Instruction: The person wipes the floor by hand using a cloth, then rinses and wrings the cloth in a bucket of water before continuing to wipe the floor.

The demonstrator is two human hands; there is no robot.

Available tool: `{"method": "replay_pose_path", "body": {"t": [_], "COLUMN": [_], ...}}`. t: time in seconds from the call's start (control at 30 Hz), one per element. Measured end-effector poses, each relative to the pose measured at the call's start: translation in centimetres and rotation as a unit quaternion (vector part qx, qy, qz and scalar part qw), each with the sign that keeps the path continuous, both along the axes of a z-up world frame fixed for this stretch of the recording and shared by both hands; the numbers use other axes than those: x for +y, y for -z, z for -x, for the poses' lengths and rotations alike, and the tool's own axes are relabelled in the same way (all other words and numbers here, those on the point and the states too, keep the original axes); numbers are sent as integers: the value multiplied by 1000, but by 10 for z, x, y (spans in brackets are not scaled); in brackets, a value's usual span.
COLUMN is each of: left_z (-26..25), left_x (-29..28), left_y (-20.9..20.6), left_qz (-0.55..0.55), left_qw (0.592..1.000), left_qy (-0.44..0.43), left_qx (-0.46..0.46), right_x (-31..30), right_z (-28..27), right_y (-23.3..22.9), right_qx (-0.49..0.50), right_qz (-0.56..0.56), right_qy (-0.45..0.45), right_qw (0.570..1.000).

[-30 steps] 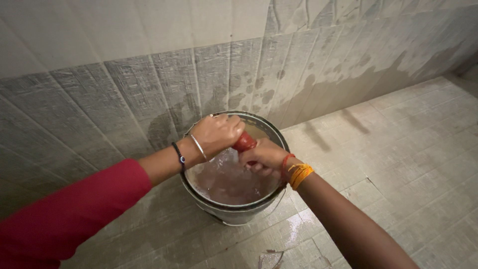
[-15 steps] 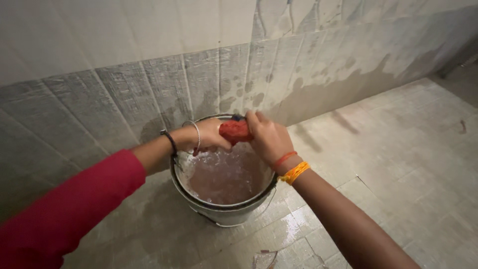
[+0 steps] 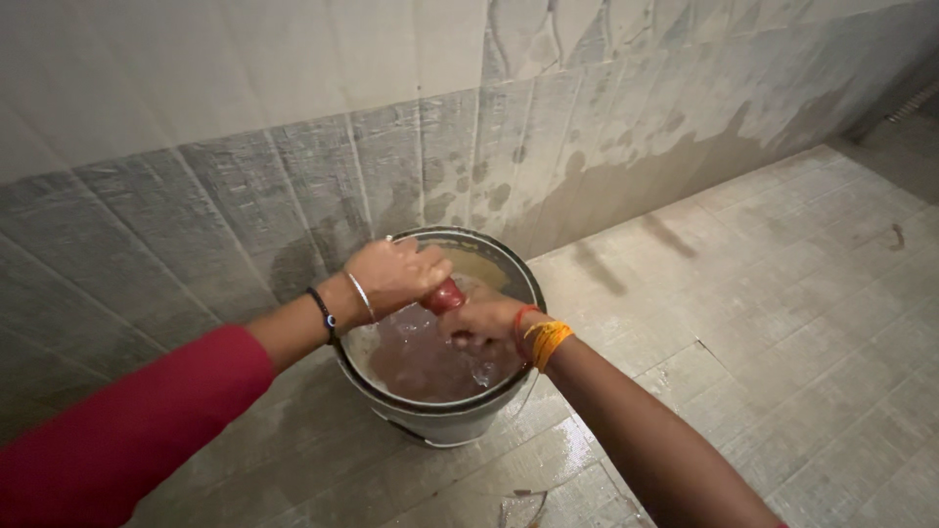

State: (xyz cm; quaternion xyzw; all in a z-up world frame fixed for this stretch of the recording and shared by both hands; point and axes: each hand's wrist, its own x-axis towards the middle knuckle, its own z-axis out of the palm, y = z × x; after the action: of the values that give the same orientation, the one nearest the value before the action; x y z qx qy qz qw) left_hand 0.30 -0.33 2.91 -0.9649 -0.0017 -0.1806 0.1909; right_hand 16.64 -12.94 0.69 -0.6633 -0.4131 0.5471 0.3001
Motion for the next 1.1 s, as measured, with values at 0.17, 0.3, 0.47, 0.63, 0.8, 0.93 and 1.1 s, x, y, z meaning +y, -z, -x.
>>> {"method": "replay_pose_path", "body": {"t": [0.17, 0.3, 0.47, 0.63, 0.8, 0.93, 1.1], "left_z": [9, 8, 2, -5, -4, -6, -11], "left_x": [5, 11, 19, 23, 24, 22, 22], "left_y": [-1, -11, -22, -16, -12, -20, -15], "left_qz": [-75, -102, -112, -98, -107, -133, -117], "left_qw": [995, 989, 977, 977, 975, 973, 980], "left_qy": [56, 86, 160, 177, 174, 172, 152], "left_qx": [-42, -67, -83, -62, -82, -71, -48], "right_x": [8, 6, 1, -1, 5, 9, 20], "right_z": [9, 14, 21, 22, 16, 10, 0], "right_y": [13, 21, 28, 27, 31, 42, 42], "right_qx": [0, 140, 276, 351, 341, 361, 82], "right_qz": [87, 73, 99, 68, 96, 97, -53], "right_qy": [-56, 17, 11, -31, -43, -63, 22], "right_qw": [995, 987, 956, 934, 934, 925, 995]}}
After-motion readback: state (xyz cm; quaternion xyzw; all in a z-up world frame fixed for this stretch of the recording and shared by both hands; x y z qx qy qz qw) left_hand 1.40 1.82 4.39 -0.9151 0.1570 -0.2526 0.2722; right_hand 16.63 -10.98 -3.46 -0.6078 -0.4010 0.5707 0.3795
